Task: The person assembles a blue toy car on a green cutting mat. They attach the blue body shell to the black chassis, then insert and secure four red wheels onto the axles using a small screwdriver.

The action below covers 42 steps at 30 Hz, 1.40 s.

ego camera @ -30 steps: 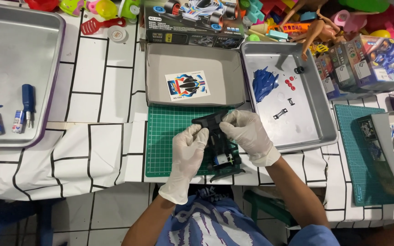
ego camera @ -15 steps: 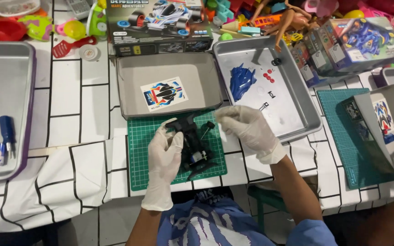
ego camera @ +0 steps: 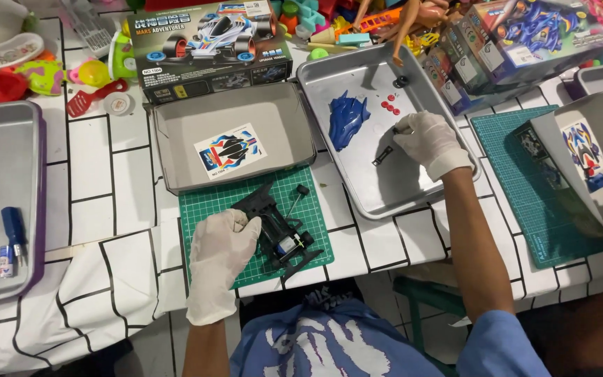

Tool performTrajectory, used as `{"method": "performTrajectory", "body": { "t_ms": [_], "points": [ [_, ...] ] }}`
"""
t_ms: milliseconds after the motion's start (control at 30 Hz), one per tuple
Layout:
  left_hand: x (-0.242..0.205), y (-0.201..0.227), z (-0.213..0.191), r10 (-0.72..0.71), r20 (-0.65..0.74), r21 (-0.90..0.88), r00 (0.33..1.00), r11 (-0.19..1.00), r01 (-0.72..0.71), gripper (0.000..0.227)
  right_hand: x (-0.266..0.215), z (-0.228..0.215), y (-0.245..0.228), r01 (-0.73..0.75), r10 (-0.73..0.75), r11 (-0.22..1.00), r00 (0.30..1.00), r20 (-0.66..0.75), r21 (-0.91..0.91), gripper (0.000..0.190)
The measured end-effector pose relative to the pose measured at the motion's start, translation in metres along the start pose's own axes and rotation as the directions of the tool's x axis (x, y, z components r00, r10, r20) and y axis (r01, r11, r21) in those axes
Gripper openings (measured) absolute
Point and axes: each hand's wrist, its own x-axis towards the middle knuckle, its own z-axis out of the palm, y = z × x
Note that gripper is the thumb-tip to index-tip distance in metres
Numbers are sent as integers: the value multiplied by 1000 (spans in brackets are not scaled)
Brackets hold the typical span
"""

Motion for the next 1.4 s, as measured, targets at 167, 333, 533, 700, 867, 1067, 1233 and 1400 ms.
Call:
{"method": "performTrajectory", "body": {
  "t_ms": [167, 333, 533, 700, 867, 1067, 1233, 1400],
  "points": [
    [-21, 17, -6, -9, -83, 122, 996, 992, 19, 27, 32, 15, 28, 84, -80, 996, 984, -161, 17, 27],
    [-35, 25, -7, 27, -220, 148, 975, 989, 6, 31, -35, -26, -56, 324, -283, 908, 942, -181, 266, 26],
    [-30, 17, 5, 80, -211, 400, 974, 917, 11, 60, -96, 9, -115, 807, -807, 590, 590, 21, -21, 52],
    [-34, 13, 0, 76, -179, 85, 981, 994, -61, 51, -77, 61, -111, 901, -900, 429, 421, -108, -63, 11],
    [-27, -3, 5, -4, -139, -445, 990, 894, -59, 35, -93, 51, -114, 864, -882, 472, 463, -92, -174, 54],
    [2, -45, 40, 51, -317, -840, 947, 448, -306, 33, -102, 44, -122, 793, -782, 569, 604, -153, 218, 43],
    [9, -55, 53, 152, -202, -957, 967, 178, -228, 27, -155, -20, -156, 429, -534, 444, 832, -152, 786, 45],
    [23, -61, 69, 248, -102, -994, 963, 14, -109, 42, -178, -7, -153, 698, -507, 215, 678, -532, 683, 38]
  ]
}}
